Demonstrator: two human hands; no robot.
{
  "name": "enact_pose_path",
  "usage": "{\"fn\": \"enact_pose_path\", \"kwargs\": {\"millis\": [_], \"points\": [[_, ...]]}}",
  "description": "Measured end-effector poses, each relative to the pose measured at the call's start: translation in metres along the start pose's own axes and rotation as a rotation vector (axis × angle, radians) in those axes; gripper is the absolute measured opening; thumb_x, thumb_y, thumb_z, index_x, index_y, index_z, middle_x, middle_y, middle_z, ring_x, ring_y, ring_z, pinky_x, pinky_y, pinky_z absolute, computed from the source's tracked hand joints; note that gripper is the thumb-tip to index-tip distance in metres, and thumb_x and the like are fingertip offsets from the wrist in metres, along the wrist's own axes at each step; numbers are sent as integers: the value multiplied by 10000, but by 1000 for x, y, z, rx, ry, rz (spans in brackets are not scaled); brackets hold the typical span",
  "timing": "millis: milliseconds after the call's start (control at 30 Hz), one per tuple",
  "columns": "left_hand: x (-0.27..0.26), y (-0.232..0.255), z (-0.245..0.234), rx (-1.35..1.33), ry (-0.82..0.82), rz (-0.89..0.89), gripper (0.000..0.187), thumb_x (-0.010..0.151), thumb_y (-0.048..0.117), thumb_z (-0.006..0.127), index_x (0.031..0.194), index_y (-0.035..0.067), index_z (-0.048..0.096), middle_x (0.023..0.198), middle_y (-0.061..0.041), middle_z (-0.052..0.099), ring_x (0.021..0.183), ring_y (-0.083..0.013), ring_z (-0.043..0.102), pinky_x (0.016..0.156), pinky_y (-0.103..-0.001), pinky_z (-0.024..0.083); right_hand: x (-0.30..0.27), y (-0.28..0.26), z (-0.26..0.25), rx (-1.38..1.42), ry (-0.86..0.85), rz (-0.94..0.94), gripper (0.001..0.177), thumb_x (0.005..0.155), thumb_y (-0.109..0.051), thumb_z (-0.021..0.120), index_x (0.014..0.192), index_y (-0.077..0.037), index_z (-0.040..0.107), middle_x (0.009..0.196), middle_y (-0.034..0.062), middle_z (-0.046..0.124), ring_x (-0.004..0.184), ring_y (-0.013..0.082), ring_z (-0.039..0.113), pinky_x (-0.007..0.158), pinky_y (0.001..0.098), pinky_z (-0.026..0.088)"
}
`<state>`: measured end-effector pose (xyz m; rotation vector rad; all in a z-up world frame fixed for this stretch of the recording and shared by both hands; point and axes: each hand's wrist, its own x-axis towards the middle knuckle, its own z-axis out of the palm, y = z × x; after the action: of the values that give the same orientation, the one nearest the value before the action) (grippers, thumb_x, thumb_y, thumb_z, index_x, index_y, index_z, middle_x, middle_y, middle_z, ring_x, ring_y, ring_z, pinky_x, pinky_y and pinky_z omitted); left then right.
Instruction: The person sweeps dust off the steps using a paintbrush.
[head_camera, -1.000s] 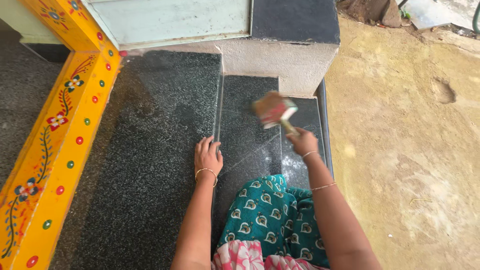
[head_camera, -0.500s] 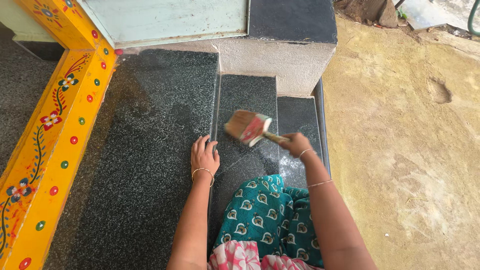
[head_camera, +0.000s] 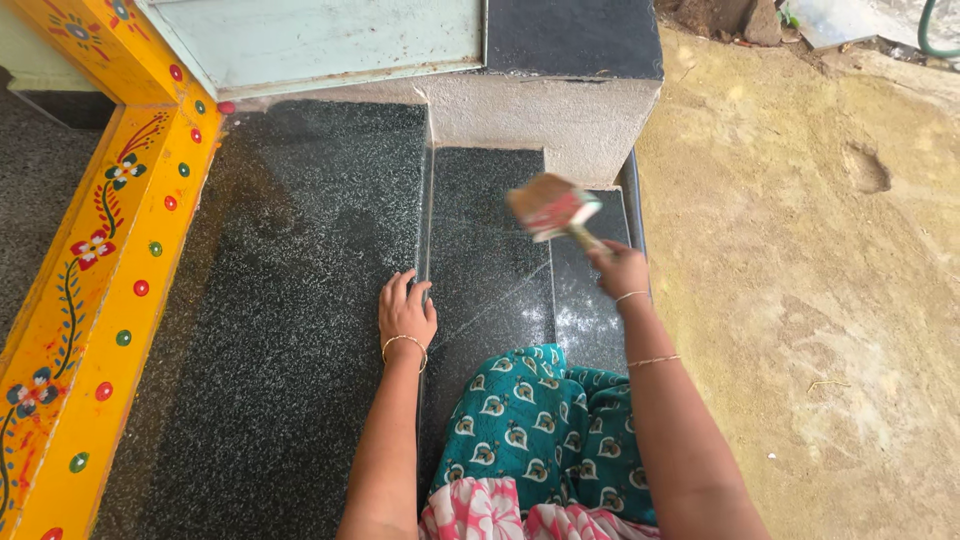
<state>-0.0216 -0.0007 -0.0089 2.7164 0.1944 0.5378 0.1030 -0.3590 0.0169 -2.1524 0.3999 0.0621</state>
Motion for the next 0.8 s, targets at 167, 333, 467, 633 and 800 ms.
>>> {"fn": "enact_pose_path", "kwargs": {"millis": [167,333,467,633,800], "points": [[1,2,0,25,26,17,287,865,169,703,1151,148,716,1404,-67,555,1371,-312,466,1190,-456,363,-42,-46,30,4,-419,-11,484,873,-247,779,1325,-98,692,881,121,792,511,123,620,470,263,556],[1,2,-2,14,34,22,305,851,164,705,1155,140,717,1394,-68,567,1363,-322,472,1169,-459,382,-48,-48,37,-169,-532,-71,427,869,-220,757,1272,-86,711,864,167,762,552,160,711,476,302,560],[1,3,-1,-3,43,18,295,864,161,704,1158,138,713,1396,-70,568,1367,-321,478,1186,-455,382,-29,-32,43,47,-374,-23,428,858,-183,790,1248,-24,711,926,166,769,608,211,743,507,296,610],[2,0,-1,2,47,39,290,859,166,719,1146,136,710,1398,-81,569,1363,-342,472,1178,-479,368,-6,-15,62,737,-308,43,488,862,-77,765,1312,5,595,1034,200,730,741,237,772,602,314,626],[1,0,-3,-128,72,35,321,811,177,742,1129,148,705,1372,-66,587,1364,-359,466,1159,-497,377,-24,-26,85,1003,-278,-66,461,913,-64,732,1329,-30,535,1076,172,705,785,230,751,624,305,610]]}}
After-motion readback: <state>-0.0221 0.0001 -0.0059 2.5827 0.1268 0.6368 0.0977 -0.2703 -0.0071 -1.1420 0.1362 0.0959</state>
